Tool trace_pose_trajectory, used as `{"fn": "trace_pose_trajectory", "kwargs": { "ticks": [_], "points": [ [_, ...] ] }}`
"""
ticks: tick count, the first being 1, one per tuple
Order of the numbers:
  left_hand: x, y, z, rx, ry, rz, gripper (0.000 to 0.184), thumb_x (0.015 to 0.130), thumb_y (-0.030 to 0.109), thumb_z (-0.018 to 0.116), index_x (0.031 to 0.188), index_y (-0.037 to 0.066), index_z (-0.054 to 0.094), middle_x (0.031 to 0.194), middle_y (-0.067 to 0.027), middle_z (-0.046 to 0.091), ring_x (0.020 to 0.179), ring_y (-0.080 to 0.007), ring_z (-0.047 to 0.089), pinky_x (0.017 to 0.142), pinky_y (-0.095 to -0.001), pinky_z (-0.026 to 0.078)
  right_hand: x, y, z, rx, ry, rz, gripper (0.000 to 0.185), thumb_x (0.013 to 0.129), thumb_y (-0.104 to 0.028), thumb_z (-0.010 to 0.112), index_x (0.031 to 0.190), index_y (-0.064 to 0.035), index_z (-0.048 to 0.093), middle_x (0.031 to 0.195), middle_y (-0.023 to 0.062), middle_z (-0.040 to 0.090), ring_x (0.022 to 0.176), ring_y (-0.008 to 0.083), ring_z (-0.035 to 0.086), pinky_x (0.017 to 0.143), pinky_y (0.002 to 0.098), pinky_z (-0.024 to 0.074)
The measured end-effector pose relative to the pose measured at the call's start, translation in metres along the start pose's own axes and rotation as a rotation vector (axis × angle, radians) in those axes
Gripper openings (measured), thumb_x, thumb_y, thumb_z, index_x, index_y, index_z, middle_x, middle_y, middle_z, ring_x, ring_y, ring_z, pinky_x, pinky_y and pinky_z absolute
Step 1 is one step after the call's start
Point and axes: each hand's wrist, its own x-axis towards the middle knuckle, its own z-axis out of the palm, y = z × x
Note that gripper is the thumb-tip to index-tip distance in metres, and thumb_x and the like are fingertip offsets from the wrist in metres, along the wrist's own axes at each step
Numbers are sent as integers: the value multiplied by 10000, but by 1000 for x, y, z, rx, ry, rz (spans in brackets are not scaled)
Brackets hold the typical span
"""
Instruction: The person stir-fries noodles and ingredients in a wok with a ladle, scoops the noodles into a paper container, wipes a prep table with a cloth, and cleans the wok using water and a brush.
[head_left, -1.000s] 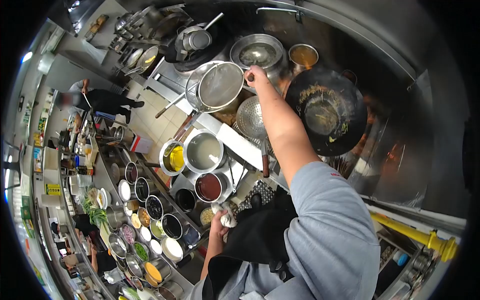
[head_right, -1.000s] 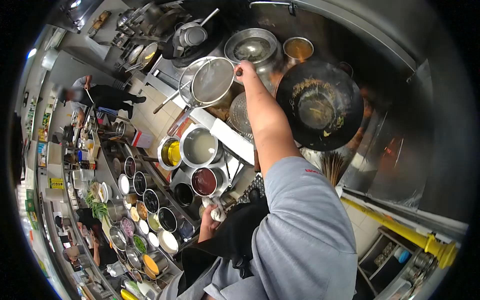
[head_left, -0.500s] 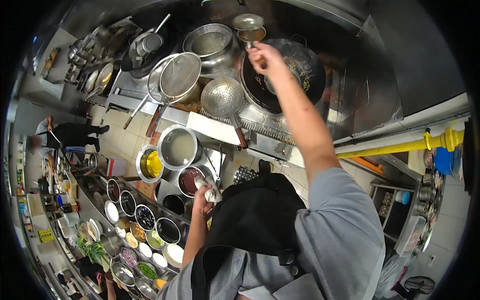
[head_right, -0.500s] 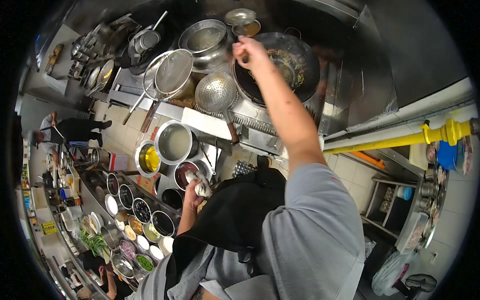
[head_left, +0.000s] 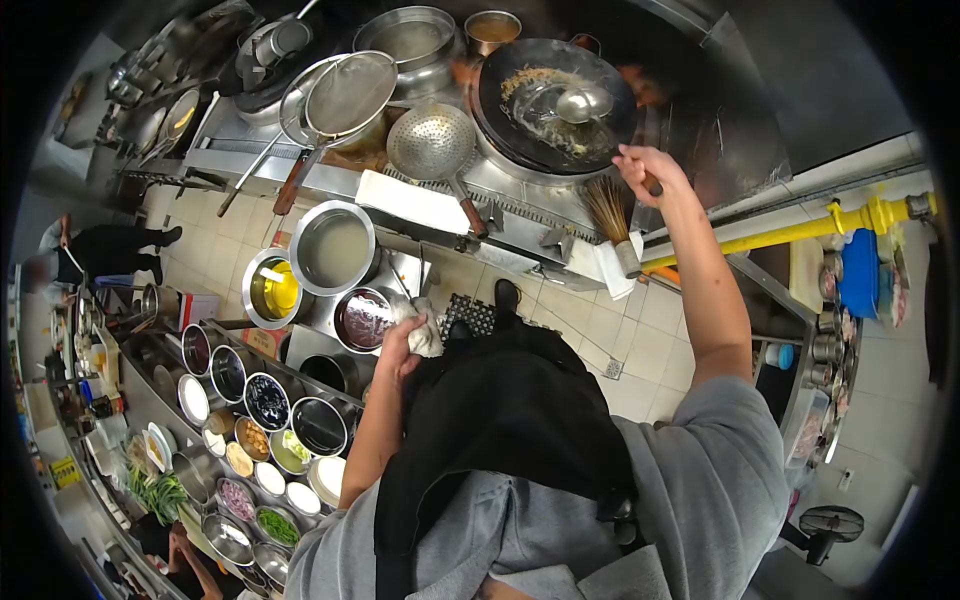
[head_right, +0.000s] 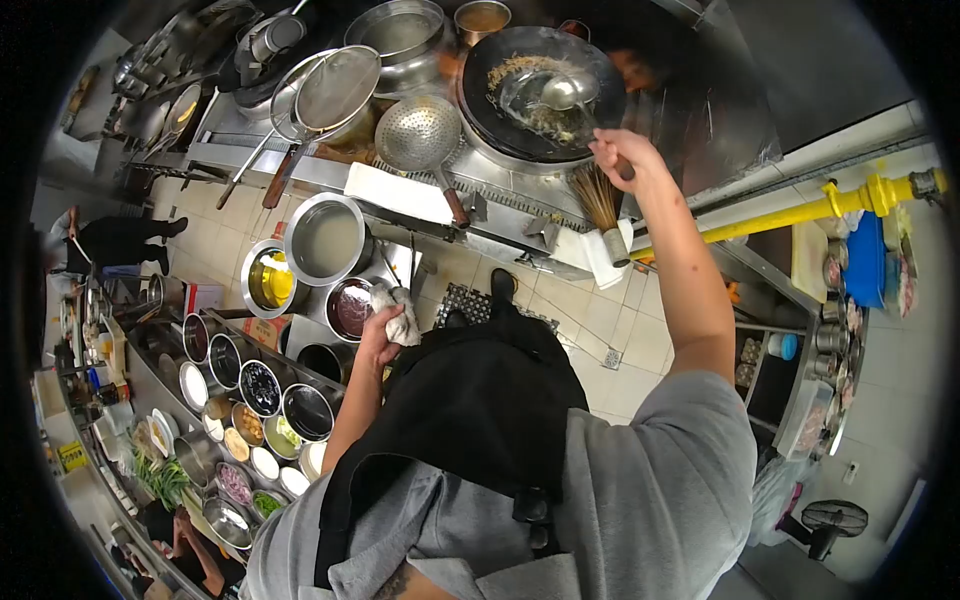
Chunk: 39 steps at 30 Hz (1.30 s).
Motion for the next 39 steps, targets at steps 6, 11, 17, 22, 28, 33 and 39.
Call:
{"fn": "trace_pose_trajectory", "kwargs": {
  "ticks": [6, 11, 17, 22, 28, 33, 39],
  "points": [
    [6, -17, -28, -4, -29, -111, 246, 871, 113, 642, 1084, -1, 597, 892, -103, 667, 739, -234, 677, 655, -384, 578, -52, 56, -49, -1339, 491, -518, 258, 905, -207, 658, 910, 45, 600, 678, 198, 638, 525, 312, 625, 528, 416, 506],
    [5, -21, -25, -5, -2, -15, 265, 843, 78, 623, 1084, -22, 578, 884, -112, 662, 739, -247, 681, 661, -404, 588, -66, 84, -16, -1289, 685, -747, 242, 886, -187, 633, 967, 40, 611, 816, 322, 632, 854, 502, 616, 738, 538, 497],
    [19, -36, -35, 37, 116, 5, 217, 856, 198, 657, 974, 23, 604, 706, -59, 636, 437, -155, 567, 331, -268, 409, 15, 69, 68, -847, 445, -870, 272, 894, -253, 657, 915, 17, 632, 557, 88, 543, 547, 162, 612, 530, 348, 465],
    [-31, -2, 34, 18, 244, 82, 287, 856, 122, 671, 1098, -6, 585, 879, -98, 662, 655, -191, 651, 511, -321, 526, 137, 4, 189, -928, 231, -949, 294, 895, -264, 611, 933, 26, 642, 801, 257, 669, 765, 411, 679, 690, 478, 530],
    [-47, -54, 17, -117, 412, 155, 283, 871, 184, 653, 1094, 30, 567, 839, -65, 641, 621, -161, 633, 492, -294, 513, 311, -65, 346, -1210, 176, -643, 300, 869, -160, 606, 1069, 51, 682, 1109, 308, 640, 1071, 395, 642, 872, 452, 540],
    [-69, -119, -2, -245, 601, 126, 260, 845, 220, 665, 1011, 31, 600, 723, -42, 627, 459, -147, 570, 332, -252, 391, 447, -76, 399, -455, -144, -299, 53, 818, -31, 572, 865, -14, 554, 872, 186, 545, 785, 285, 553, 675, 358, 505],
    [-89, -121, 23, -344, 669, 117, 221, 842, 250, 655, 927, 53, 604, 652, -35, 607, 353, -136, 503, 239, -236, 268, 526, -37, 428, 751, -414, 180, 158, 820, 31, 544, 704, -46, 469, 608, 89, 482, 467, 201, 474, 389, 301, 432]
  ]
}}
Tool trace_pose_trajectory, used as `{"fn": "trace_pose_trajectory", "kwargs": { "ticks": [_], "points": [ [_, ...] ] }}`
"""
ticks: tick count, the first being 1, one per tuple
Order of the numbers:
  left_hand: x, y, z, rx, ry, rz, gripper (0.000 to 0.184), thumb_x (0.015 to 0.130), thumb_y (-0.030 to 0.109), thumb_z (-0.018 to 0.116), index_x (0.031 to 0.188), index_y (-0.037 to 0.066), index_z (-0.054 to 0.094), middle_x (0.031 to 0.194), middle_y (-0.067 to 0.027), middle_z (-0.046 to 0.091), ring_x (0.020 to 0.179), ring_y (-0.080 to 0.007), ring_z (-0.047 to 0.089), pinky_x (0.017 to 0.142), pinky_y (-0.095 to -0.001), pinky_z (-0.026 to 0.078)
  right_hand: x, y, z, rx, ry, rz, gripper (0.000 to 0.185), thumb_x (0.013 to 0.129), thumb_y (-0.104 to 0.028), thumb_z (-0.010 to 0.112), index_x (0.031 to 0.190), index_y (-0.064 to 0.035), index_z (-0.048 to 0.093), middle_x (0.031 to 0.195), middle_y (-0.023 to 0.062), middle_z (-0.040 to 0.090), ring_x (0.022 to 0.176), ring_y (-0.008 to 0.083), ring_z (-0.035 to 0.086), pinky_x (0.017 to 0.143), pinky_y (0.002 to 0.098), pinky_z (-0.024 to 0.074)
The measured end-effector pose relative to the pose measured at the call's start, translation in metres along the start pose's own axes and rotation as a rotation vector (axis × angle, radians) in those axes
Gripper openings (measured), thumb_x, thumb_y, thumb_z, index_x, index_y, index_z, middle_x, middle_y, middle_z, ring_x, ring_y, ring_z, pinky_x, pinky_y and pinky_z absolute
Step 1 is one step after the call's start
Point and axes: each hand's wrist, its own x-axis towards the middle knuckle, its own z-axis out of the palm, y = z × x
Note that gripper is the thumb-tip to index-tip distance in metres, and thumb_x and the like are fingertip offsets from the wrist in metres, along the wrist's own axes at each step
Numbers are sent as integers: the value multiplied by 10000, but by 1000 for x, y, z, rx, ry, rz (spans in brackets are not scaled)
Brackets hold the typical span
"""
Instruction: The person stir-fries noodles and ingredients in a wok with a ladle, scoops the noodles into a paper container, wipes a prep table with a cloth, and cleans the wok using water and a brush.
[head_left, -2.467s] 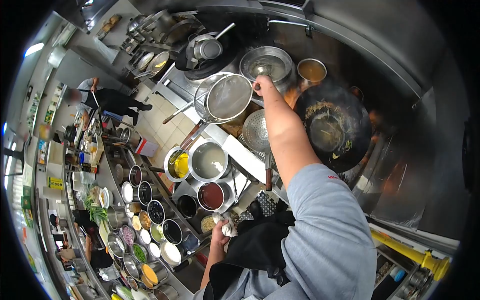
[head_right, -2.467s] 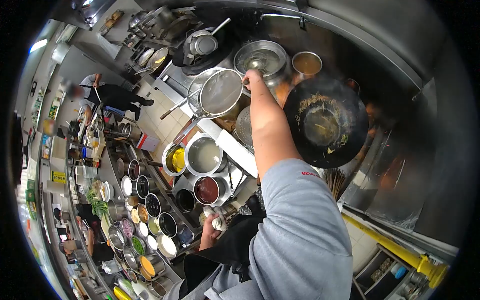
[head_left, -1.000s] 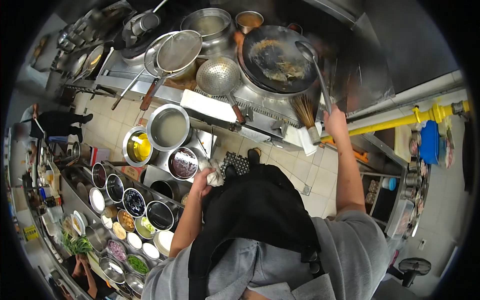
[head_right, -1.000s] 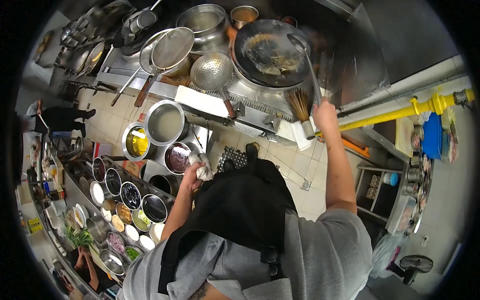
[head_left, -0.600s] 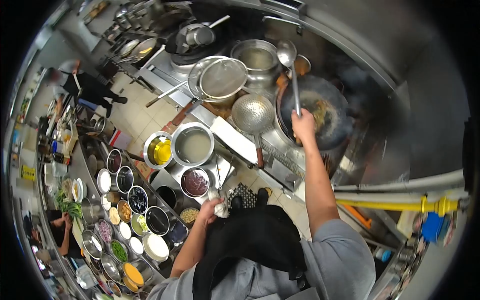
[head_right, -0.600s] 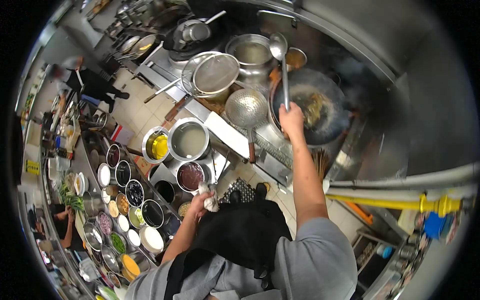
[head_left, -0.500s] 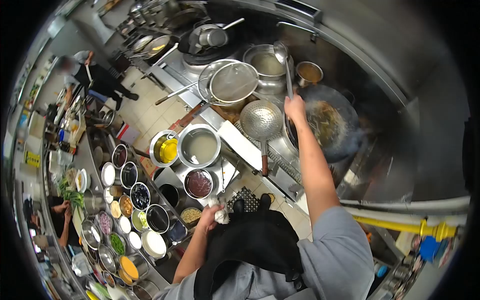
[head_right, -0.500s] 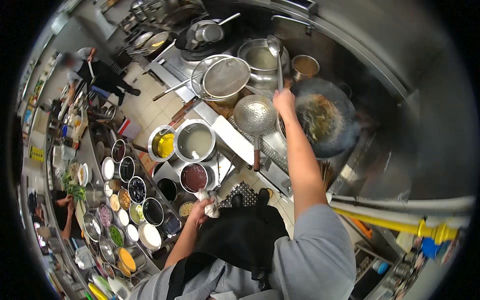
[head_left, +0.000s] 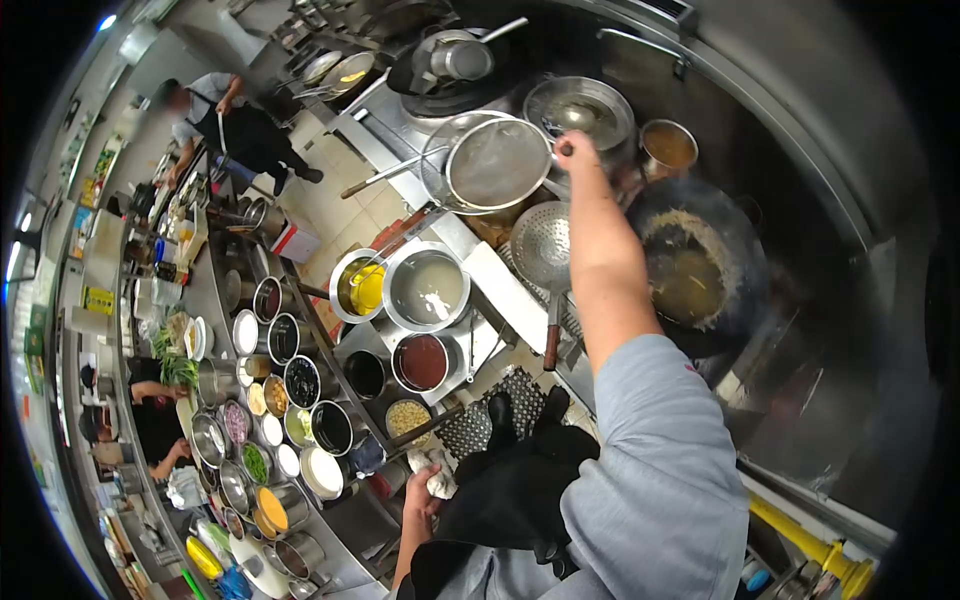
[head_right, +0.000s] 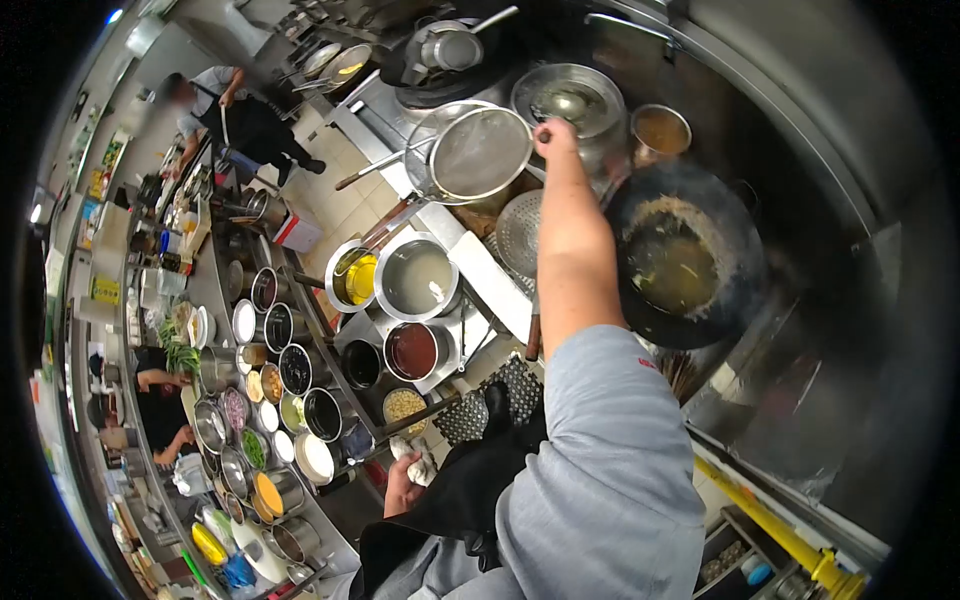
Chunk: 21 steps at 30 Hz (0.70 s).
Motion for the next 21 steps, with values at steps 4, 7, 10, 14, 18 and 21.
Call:
{"fn": "trace_pose_trajectory", "kwargs": {
  "ticks": [4, 7, 10, 14, 18, 21],
  "points": [
    [4, 20, 5, 43, -74, -49, 220, 840, 224, 644, 954, 43, 593, 723, -59, 628, 407, -158, 544, 276, -252, 343, -128, 1, 34, 42, -51, 24, 199, 919, -56, 505, 734, -78, 437, 587, 54, 457, 452, 153, 454, 381, 259, 412],
    [24, 28, 12, -30, -165, 31, 275, 833, 196, 643, 1044, 28, 588, 819, -76, 644, 604, -207, 636, 461, -316, 500, -172, -12, 43, 59, -148, -34, 220, 943, -78, 499, 736, -75, 422, 572, 42, 430, 445, 136, 435, 382, 241, 399],
    [33, 46, 18, 16, -259, 17, 354, 824, 169, 645, 1138, 23, 571, 922, -86, 649, 812, -251, 657, 695, -386, 547, -224, -39, 48, 156, -239, -115, 218, 952, -37, 479, 751, -66, 398, 570, 45, 416, 442, 145, 411, 409, 257, 401],
    [49, 56, 18, 118, -278, -48, 365, 825, 164, 647, 1154, 26, 572, 946, -85, 651, 841, -254, 653, 756, -384, 541, -279, -100, 46, 318, -372, -43, 265, 1004, -162, 416, 761, -68, 366, 577, 8, 388, 439, 102, 408, 405, 218, 408],
    [63, 66, 23, 162, -387, -76, 293, 838, 152, 630, 1104, 36, 589, 919, -84, 650, 827, -250, 651, 757, -376, 541, -320, -133, 31, 617, -561, 114, 322, 996, -259, 438, 932, 56, 454, 573, -26, 428, 413, 75, 405, 389, 207, 410],
    [72, 71, 31, 144, -372, -136, 274, 840, 144, 624, 1090, 39, 588, 904, -82, 647, 820, -250, 650, 758, -381, 540, -340, -134, 15, 380, -508, 91, 329, 981, -234, 454, 1026, 91, 425, 577, -37, 423, 418, 48, 417, 377, 192, 386]
  ]
}}
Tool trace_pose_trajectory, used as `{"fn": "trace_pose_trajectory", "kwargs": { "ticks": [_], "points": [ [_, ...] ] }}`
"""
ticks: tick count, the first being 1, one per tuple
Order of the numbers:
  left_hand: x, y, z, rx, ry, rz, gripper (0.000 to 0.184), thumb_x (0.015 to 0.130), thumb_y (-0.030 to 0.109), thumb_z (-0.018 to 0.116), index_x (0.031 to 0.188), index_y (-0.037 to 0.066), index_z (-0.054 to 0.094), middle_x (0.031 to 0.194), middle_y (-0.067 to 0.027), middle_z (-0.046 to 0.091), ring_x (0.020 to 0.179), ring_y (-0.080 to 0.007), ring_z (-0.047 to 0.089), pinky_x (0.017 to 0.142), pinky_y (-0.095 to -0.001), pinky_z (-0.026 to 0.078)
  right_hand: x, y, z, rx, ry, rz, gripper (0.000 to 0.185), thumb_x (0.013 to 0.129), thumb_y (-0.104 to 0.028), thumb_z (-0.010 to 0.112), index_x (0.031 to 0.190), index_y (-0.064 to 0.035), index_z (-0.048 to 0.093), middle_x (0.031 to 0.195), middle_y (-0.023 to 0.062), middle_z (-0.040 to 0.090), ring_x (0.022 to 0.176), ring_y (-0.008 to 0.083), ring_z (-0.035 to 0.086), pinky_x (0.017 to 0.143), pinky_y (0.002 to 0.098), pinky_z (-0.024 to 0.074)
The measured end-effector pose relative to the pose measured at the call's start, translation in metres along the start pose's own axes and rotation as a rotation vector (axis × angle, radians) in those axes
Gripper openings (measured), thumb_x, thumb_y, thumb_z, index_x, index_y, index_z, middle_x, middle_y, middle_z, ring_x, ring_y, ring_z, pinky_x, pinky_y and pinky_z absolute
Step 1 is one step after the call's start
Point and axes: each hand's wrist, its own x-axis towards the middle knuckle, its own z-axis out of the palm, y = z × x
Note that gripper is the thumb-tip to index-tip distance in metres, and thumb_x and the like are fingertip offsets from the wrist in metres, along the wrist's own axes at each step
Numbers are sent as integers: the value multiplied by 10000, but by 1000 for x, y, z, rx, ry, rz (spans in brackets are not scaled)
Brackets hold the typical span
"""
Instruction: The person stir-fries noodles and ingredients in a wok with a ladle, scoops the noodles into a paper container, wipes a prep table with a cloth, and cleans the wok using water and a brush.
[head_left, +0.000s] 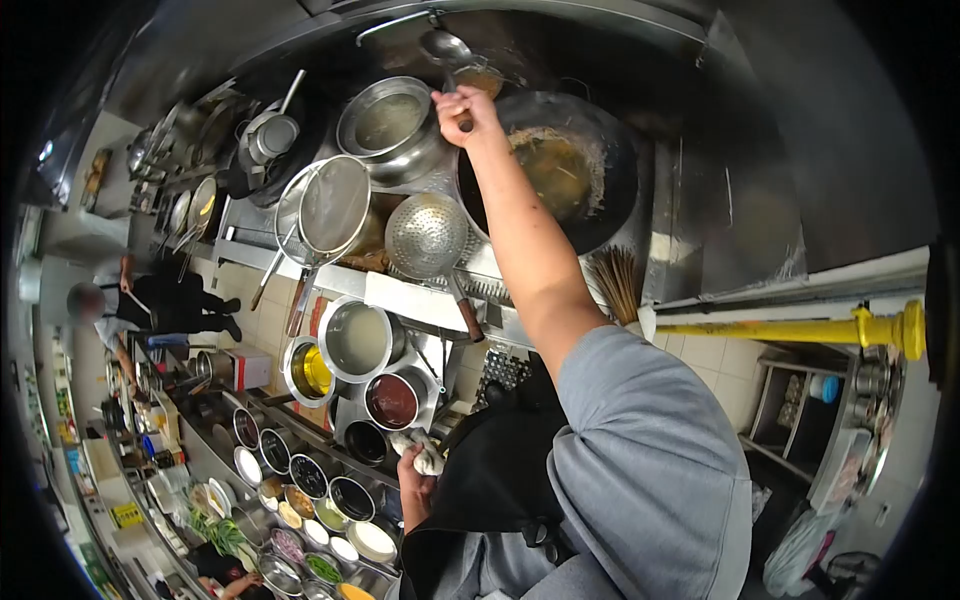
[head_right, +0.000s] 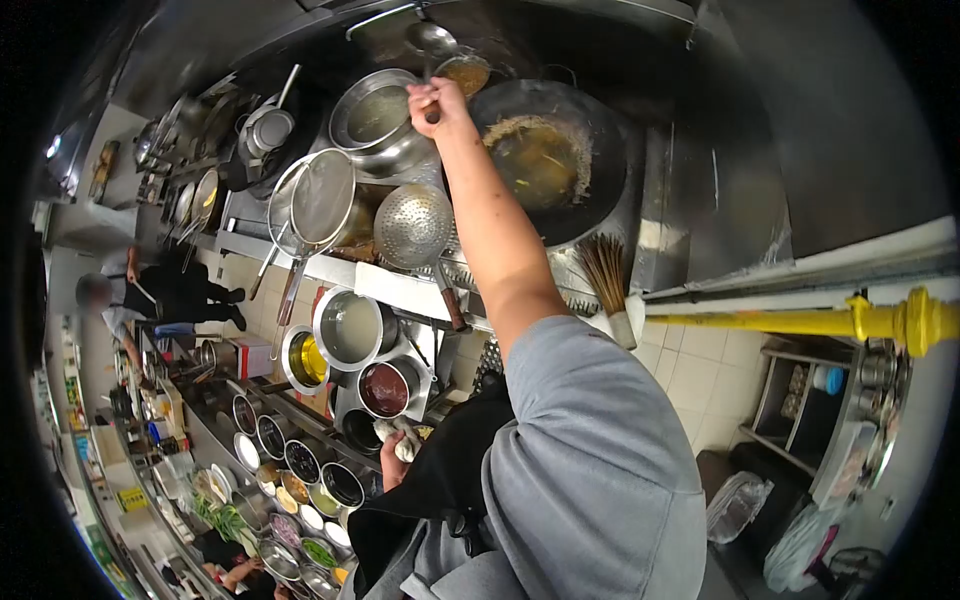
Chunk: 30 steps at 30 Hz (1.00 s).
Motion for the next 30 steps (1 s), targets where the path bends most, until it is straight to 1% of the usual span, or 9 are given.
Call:
{"fn": "trace_pose_trajectory", "kwargs": {
  "ticks": [7, 9, 11, 13, 20, 21, 23, 28, 30],
  "points": [
    [3, 20, 18, -51, -63, 38, 310, 853, 215, 631, 1111, 49, 585, 906, -111, 666, 798, -286, 669, 724, -412, 561, -80, 88, -32, -1522, 543, -449, 279, 964, -241, 562, 839, 7, 541, 600, 21, 523, 427, 128, 490, 370, 312, 398],
    [-3, 31, 25, -24, -100, 11, 324, 865, 213, 621, 1136, 43, 565, 907, -123, 665, 794, -299, 669, 725, -423, 563, -110, 106, -51, -1838, 593, -483, 309, 920, -233, 579, 849, 68, 580, 656, 215, 639, 488, 283, 646, 509, 404, 526],
    [8, 40, 16, 15, -164, 1, 326, 865, 217, 638, 1117, 22, 568, 899, -119, 665, 775, -278, 675, 686, -403, 568, -156, 143, -38, -1995, 673, -383, 258, 889, -212, 594, 896, 45, 610, 711, 245, 661, 565, 315, 678, 568, 416, 542],
    [7, 50, 15, 135, -170, 62, 335, 854, 203, 672, 1107, 10, 569, 897, -121, 663, 766, -254, 677, 665, -379, 570, -174, 161, -84, -2365, 559, -675, 231, 877, -200, 581, 915, 24, 624, 780, 262, 675, 717, 360, 700, 662, 451, 551],
    [-19, 87, 37, 401, -68, 65, 343, 850, 297, 688, 1047, 28, 611, 741, -58, 658, 374, -102, 513, 244, -191, 238, -198, 254, -162, -2500, 957, -135, 372, 951, -128, 424, 1263, 48, 526, 995, 245, 689, 925, 411, 685, 769, 526, 555],
    [-15, 87, 38, 423, -90, 53, 343, 850, 297, 688, 1047, 28, 611, 741, -58, 658, 374, -102, 513, 244, -191, 238, -188, 260, -185, -2534, 975, -247, 360, 965, -114, 401, 1257, 61, 518, 988, 237, 683, 886, 412, 688, 747, 514, 563],
    [-8, 86, 43, 201, -191, 61, 242, 866, 173, 666, 1036, 16, 599, 844, -81, 675, 638, -194, 666, 460, -291, 505, -167, 269, -223, -2633, 946, -284, 488, 936, -73, 421, 1387, 107, 371, 1053, 286, 643, 917, 383, 693, 747, 447, 581],
    [41, 91, 34, 294, -226, 13, 232, 861, 172, 675, 1021, 27, 589, 854, -80, 665, 712, -217, 673, 601, -353, 550, -151, 293, -262, -2468, 1096, -370, 559, 915, -155, 514, 1401, 88, 380, 1032, 266, 629, 898, 378, 694, 758, 423, 582],
    [40, 91, 53, 384, -208, 38, 175, 858, 140, 673, 975, 45, 583, 838, -65, 660, 724, -217, 672, 639, -389, 557, -174, 301, -240, -2758, 873, -555, 504, 903, -223, 555, 1350, 6, 510, 1063, 239, 642, 912, 394, 682, 816, 446, 559]
  ]
}}
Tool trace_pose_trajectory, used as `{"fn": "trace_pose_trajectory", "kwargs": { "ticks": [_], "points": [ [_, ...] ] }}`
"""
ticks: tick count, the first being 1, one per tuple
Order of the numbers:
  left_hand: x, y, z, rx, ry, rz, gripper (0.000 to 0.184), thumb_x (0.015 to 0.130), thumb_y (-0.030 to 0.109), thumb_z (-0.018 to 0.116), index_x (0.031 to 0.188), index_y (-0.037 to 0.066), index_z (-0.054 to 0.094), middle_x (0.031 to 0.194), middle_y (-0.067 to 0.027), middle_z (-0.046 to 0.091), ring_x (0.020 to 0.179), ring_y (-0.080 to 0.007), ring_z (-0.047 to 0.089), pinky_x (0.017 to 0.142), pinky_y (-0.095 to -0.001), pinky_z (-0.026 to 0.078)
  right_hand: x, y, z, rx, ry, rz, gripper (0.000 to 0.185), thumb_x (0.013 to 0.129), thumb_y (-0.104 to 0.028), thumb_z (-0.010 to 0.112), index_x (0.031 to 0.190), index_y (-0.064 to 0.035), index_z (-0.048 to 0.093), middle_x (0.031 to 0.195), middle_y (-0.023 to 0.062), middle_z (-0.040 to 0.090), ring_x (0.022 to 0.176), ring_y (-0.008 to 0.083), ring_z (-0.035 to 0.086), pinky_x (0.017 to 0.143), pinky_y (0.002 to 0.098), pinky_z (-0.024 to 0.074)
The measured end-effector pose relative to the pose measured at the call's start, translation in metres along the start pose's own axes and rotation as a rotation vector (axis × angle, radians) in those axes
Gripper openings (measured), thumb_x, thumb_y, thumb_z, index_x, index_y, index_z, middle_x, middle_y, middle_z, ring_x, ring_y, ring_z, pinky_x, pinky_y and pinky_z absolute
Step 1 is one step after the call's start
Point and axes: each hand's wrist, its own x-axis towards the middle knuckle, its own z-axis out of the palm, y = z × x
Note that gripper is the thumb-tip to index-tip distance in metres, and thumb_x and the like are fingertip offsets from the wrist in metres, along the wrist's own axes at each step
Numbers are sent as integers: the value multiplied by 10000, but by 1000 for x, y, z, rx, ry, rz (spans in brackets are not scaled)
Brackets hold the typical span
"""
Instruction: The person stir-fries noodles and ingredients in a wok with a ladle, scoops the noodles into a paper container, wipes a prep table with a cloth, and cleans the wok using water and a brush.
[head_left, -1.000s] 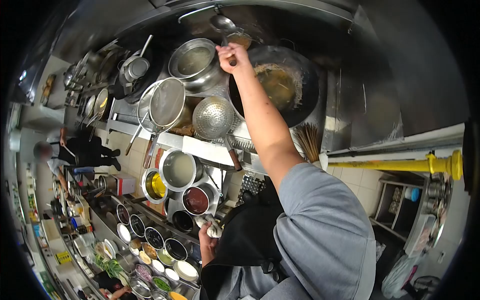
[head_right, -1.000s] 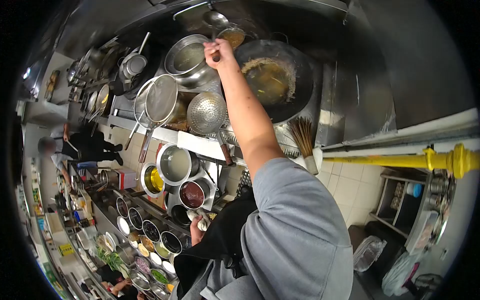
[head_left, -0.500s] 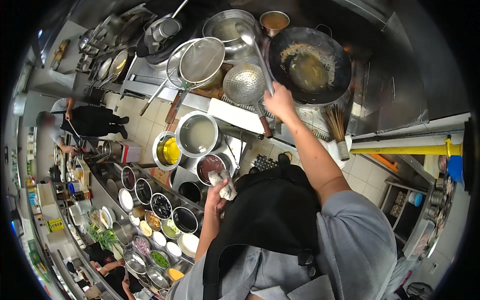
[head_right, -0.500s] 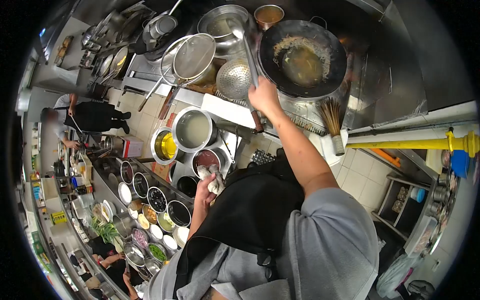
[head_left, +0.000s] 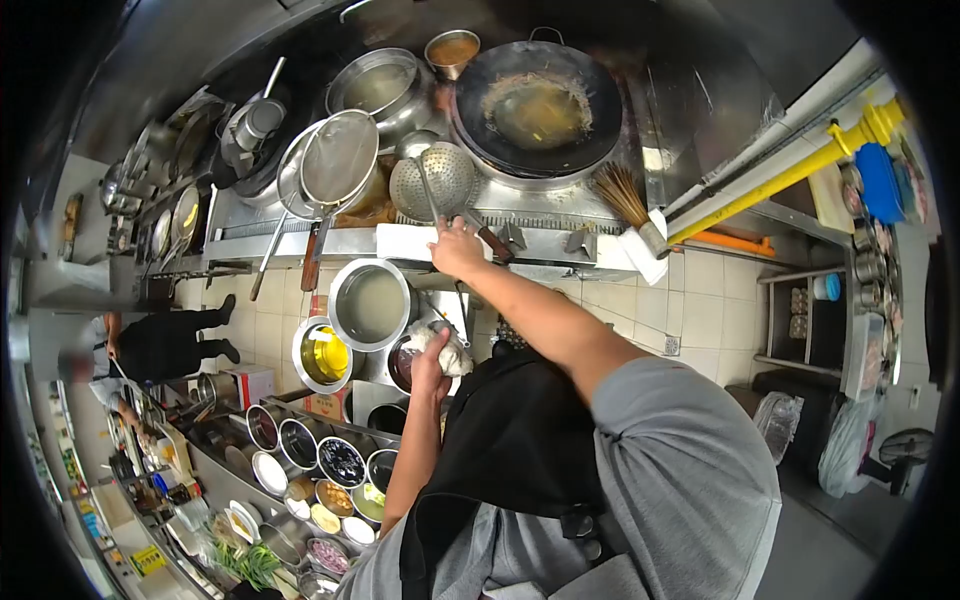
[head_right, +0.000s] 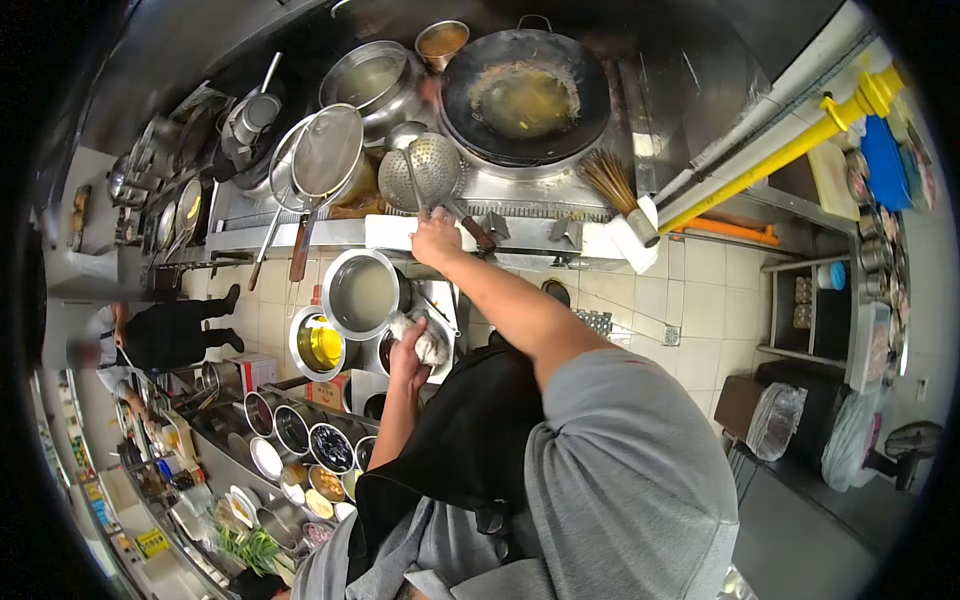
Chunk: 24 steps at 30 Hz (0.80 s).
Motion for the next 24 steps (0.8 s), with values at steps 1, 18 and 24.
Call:
{"fn": "trace_pose_trajectory", "kwargs": {
  "ticks": [1, 18, 24],
  "points": [
    [-5, 7, 11, 2, -5, -8, 175, 858, 140, 673, 975, 45, 583, 838, -65, 660, 724, -217, 672, 639, -389, 557, -1, 8, -35, 104, -128, 54, 414, 916, -269, 543, 1251, -29, 586, 1085, 210, 652, 922, 390, 676, 850, 463, 541],
    [107, 23, 195, 88, -156, 28, 135, 911, 142, 587, 934, 16, 630, 790, -67, 645, 651, -200, 643, 595, -358, 547, -80, 377, -240, 234, -112, 442, 530, 841, -326, 713, 1204, 32, 568, 987, 271, 674, 918, 404, 673, 811, 437, 535],
    [166, 28, 264, 0, -182, -49, 224, 973, 194, 484, 1014, 6, 598, 851, -85, 656, 718, -238, 668, 685, -395, 575, 16, 298, -311, 17, 168, -66, 602, 876, -289, 667, 1424, -119, 485, 1145, 215, 671, 999, 398, 660, 864, 420, 529]
  ]
}}
